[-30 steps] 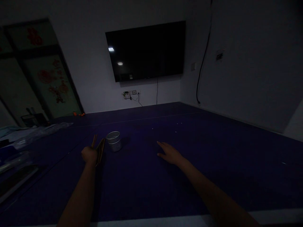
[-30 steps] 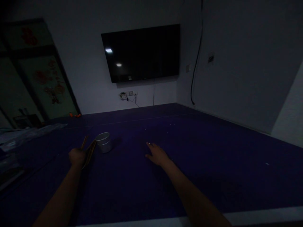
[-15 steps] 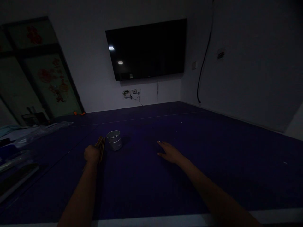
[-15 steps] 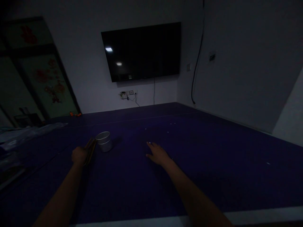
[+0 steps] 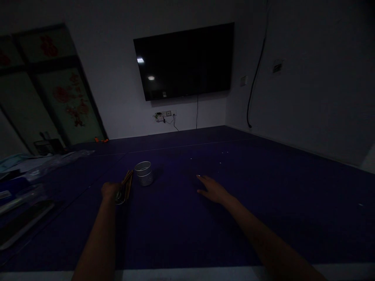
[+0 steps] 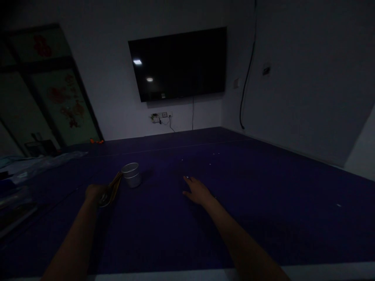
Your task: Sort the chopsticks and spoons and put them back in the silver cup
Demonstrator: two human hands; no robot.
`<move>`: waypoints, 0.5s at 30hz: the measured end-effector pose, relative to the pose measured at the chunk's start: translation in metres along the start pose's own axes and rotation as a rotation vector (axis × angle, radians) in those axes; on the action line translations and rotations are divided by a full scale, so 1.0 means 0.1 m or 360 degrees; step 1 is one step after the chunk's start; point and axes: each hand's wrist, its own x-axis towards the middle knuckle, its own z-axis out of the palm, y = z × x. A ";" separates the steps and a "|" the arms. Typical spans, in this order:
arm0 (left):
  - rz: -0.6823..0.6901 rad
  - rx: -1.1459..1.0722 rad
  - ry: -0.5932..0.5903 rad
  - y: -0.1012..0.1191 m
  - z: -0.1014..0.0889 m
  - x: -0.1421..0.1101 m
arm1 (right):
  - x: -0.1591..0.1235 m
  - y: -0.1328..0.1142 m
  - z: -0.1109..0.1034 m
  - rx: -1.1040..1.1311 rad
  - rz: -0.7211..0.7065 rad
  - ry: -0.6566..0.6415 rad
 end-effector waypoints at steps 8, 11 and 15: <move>-0.0020 -0.0022 -0.0028 -0.11 0.01 0.09 | 0.02 0.05 0.03 -0.0018 -0.0049 0.0010; 0.0023 0.0025 -0.0021 -0.10 0.03 0.09 | 0.02 0.06 0.04 -0.0021 -0.0057 0.0021; 0.0111 0.0090 -0.0002 -0.08 0.05 0.04 | 0.02 0.07 0.04 -0.0026 -0.0054 0.0028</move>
